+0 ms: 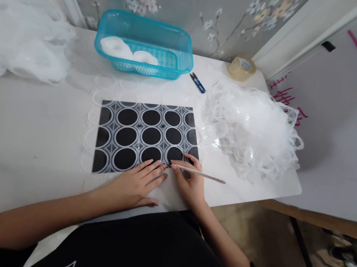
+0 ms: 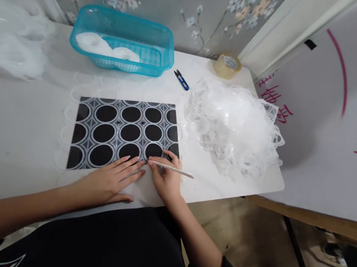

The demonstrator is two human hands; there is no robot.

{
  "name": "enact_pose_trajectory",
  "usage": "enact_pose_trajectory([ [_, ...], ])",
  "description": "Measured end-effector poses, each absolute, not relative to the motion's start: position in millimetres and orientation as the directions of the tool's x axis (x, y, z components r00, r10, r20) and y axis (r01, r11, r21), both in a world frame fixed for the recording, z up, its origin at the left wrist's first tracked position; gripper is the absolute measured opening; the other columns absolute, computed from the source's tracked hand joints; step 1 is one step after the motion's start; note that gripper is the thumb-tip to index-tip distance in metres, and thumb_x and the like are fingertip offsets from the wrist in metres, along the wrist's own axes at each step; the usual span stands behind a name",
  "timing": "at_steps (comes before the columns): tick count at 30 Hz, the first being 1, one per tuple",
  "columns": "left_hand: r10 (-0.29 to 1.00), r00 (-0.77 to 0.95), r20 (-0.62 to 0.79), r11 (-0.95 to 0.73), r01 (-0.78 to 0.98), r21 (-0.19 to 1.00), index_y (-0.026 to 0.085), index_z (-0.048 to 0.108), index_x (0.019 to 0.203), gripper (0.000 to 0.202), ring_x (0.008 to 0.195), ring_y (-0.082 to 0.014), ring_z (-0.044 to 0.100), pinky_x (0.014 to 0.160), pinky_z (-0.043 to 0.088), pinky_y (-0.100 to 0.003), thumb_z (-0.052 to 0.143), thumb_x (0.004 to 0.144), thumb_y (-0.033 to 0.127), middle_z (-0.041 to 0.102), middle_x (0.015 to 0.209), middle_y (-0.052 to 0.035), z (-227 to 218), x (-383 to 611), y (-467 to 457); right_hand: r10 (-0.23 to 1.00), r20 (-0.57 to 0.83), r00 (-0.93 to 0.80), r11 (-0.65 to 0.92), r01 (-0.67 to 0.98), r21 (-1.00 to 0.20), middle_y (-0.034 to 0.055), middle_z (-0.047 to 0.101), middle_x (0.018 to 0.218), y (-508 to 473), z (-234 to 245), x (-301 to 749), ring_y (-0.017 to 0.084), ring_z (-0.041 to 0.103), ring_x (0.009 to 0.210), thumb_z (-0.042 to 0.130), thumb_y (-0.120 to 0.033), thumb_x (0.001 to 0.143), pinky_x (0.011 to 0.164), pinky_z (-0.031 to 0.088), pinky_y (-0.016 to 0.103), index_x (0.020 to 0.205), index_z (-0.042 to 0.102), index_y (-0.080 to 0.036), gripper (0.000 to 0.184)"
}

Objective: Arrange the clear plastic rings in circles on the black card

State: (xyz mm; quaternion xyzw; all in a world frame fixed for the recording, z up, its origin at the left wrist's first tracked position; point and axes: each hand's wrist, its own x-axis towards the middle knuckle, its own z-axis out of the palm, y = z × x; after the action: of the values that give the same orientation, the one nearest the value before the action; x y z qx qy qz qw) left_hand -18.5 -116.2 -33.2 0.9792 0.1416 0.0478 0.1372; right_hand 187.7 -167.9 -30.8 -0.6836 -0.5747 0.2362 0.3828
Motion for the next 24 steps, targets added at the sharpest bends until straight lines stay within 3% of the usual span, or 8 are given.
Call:
enact_pose_trajectory([
  [6, 0.294, 0.956, 0.021, -0.917, 0.276, 0.288, 0.013, 0.037, 0.143, 0.067, 0.142, -0.0294, 0.023, 0.117, 0.012, -0.046, 0.034, 0.094, 0.059, 0.032, 0.151, -0.0154, -33, -18, -115, 0.972, 0.185, 0.145, 0.038, 0.677, -0.735, 0.0043, 0.074, 0.096, -168, -30, 188, 0.028, 0.055, 0.116, 0.056, -0.027, 0.089, 0.098, 0.044, 0.049, 0.094, 0.072, -0.027, 0.016],
  [10, 0.283, 0.959, -0.008, -0.91, 0.271, 0.314, 0.012, 0.031, 0.146, 0.073, 0.142, -0.0306, 0.023, 0.116, 0.01, -0.046, 0.035, 0.093, 0.061, 0.031, 0.151, -0.0177, -31, -17, -114, 0.971, 0.24, 0.001, 0.145, 0.793, -0.592, 0.0012, 0.073, 0.107, -175, -31, 182, 0.028, 0.048, 0.126, 0.054, -0.019, 0.089, 0.106, 0.035, 0.052, 0.095, 0.07, -0.029, 0.019],
  [14, 0.283, 0.959, -0.033, -0.9, 0.277, 0.336, 0.013, 0.03, 0.146, 0.075, 0.142, -0.0314, 0.021, 0.116, 0.011, -0.045, 0.038, 0.091, 0.062, 0.025, 0.153, -0.0187, -31, -18, -114, 0.974, 0.21, -0.081, 0.181, 0.838, -0.515, -0.0005, 0.071, 0.112, -165, -30, 197, 0.028, 0.047, 0.128, 0.055, -0.018, 0.09, 0.109, 0.027, 0.055, 0.102, 0.066, -0.033, 0.023],
  [17, 0.295, 0.954, -0.049, -0.894, 0.293, 0.339, 0.016, 0.028, 0.147, 0.074, 0.143, -0.0295, 0.021, 0.116, 0.012, -0.043, 0.038, 0.091, 0.062, 0.022, 0.155, -0.0157, -32, -19, -114, 0.916, 0.391, 0.092, 0.108, 0.881, -0.46, 0.0025, 0.072, 0.098, -139, -15, 234, 0.029, 0.052, 0.119, 0.053, -0.018, 0.09, 0.105, 0.031, 0.057, 0.097, 0.068, -0.031, 0.021],
  [19, 0.294, 0.955, -0.036, -0.9, 0.29, 0.327, 0.016, 0.028, 0.147, 0.074, 0.143, -0.0287, 0.02, 0.116, 0.011, -0.043, 0.037, 0.091, 0.063, 0.021, 0.155, -0.0152, -32, -20, -116, 0.735, 0.583, 0.348, -0.048, 0.883, -0.467, 0.0074, 0.069, 0.096, -121, 1, 257, 0.031, 0.052, 0.116, 0.051, -0.022, 0.092, 0.101, 0.035, 0.059, 0.094, 0.069, -0.026, 0.019],
  [21, 0.294, 0.956, 0.009, -0.913, 0.278, 0.298, 0.015, 0.03, 0.146, 0.073, 0.143, -0.0286, 0.021, 0.116, 0.011, -0.043, 0.036, 0.092, 0.063, 0.023, 0.154, -0.0161, -30, -24, -120, 0.614, 0.651, 0.446, -0.071, 0.853, -0.518, 0.0094, 0.067, 0.099, -112, 16, 264, 0.031, 0.053, 0.115, 0.049, -0.024, 0.092, 0.099, 0.04, 0.057, 0.099, 0.068, -0.023, 0.019],
  [24, 0.281, 0.956, 0.085, -0.939, 0.256, 0.23, 0.013, 0.034, 0.144, 0.064, 0.141, -0.0293, 0.025, 0.116, 0.013, -0.044, 0.036, 0.095, 0.055, 0.026, 0.153, -0.0162, -24, -32, -126, 0.745, 0.56, 0.362, 0.07, 0.793, -0.605, 0.007, 0.069, 0.095, -116, 19, 236, 0.027, 0.056, 0.111, 0.051, -0.027, 0.092, 0.097, 0.044, 0.053, 0.095, 0.068, -0.024, 0.017],
])
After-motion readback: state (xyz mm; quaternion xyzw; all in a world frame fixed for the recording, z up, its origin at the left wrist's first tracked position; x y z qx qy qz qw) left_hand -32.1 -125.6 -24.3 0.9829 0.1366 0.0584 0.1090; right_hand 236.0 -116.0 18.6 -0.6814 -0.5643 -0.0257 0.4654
